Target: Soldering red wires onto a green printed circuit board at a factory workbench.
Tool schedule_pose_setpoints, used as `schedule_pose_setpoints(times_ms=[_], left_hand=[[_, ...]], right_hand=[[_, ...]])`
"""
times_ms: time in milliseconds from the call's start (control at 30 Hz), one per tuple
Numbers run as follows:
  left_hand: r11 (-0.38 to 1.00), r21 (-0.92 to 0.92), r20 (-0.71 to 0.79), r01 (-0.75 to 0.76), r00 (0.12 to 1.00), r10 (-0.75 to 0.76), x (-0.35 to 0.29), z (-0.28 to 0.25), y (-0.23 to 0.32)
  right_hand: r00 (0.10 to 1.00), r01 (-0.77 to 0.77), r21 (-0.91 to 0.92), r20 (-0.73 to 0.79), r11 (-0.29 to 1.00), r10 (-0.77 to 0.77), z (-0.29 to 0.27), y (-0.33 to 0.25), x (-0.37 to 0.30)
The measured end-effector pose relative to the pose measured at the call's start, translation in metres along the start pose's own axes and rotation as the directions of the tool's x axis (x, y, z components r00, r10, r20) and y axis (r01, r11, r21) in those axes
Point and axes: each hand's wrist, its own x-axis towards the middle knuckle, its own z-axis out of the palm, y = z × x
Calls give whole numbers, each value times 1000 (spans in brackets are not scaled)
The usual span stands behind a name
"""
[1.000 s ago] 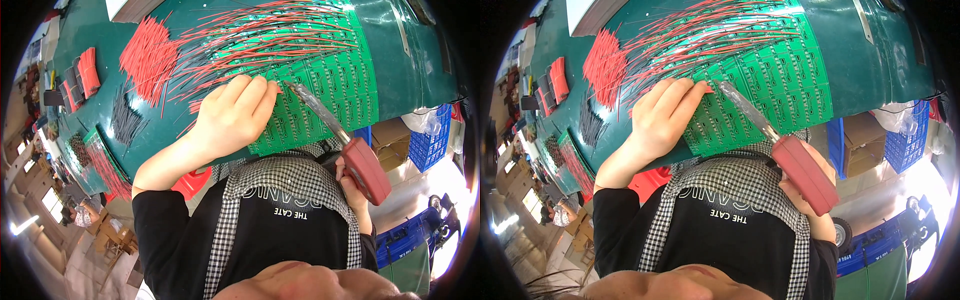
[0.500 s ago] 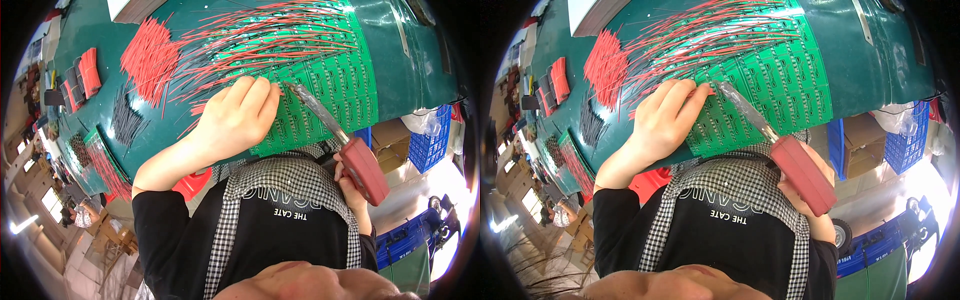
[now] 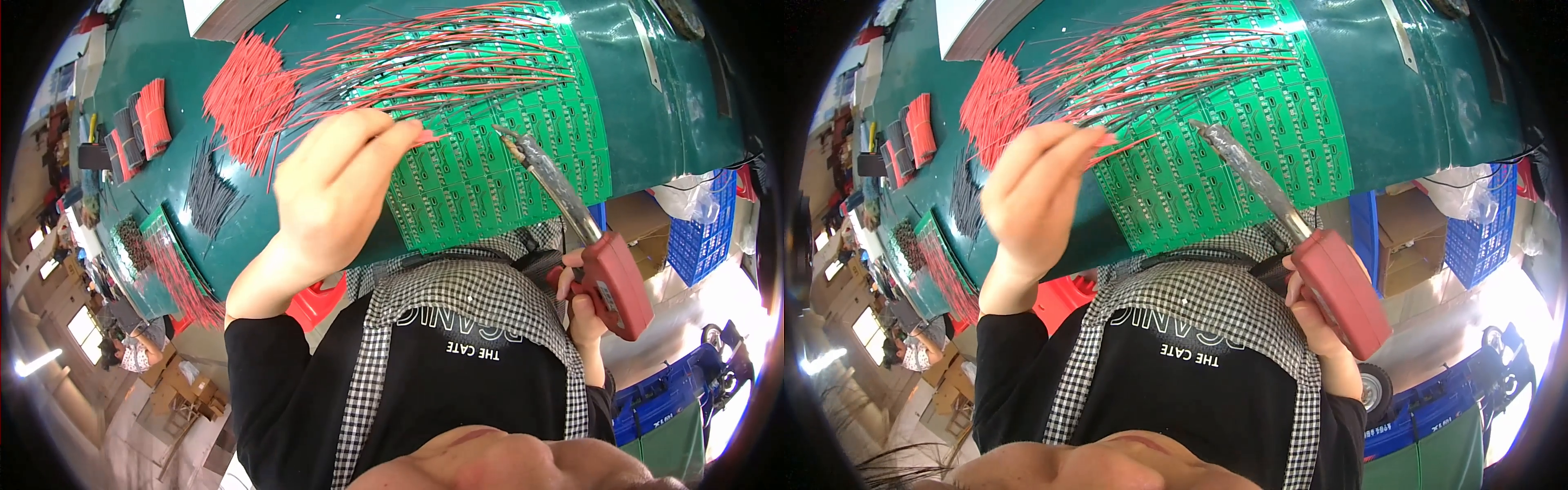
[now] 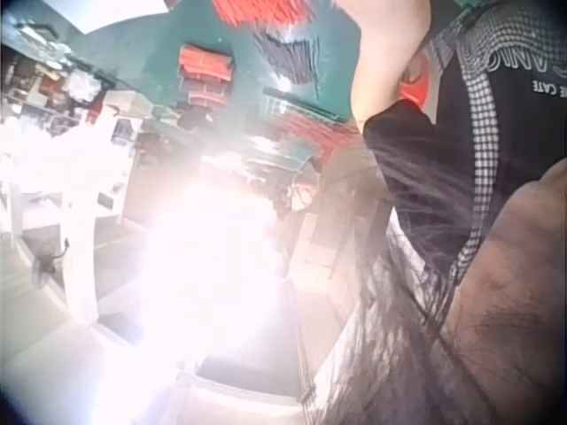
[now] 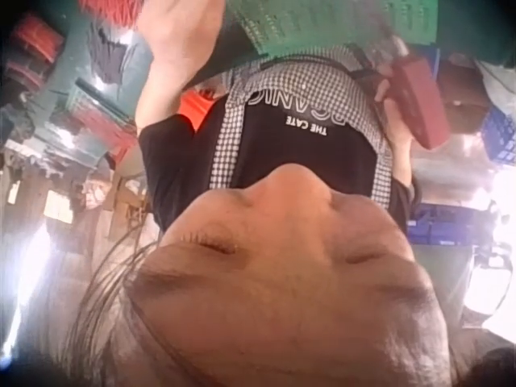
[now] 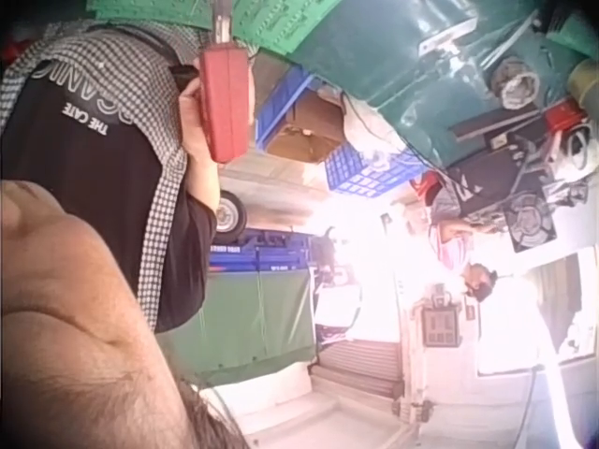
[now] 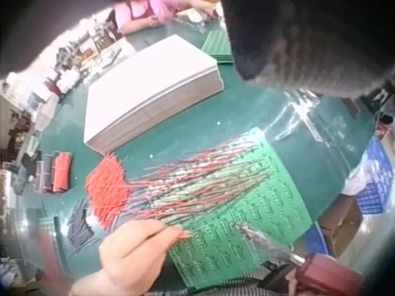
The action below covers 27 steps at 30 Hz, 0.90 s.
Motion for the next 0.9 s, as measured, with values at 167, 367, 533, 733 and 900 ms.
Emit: schedule_pose_setpoints(times_ms=[167, 367, 533, 733, 900], left_hand=[[994, -29, 22, -107, 994, 107, 18, 10, 13], [979, 150, 172, -139, 979, 112, 23, 20, 2], [999, 48, -52, -8, 999, 11, 29, -4, 2], [999, 26, 301, -45, 953, 36, -7, -1, 15], [980, 136, 152, -143, 981, 122, -24, 13, -5]], right_hand=[[999, -25, 14, -43, 1000, 25, -3, 4, -8], [997, -8, -110, -79, 994, -1, -3, 2, -4], [995, 28, -127, -90, 991, -40, -8, 8, -8], [998, -39, 5, -44, 999, 39, -4, -3, 0], [998, -51, -511, -58, 858, 25, -6, 7, -10]])
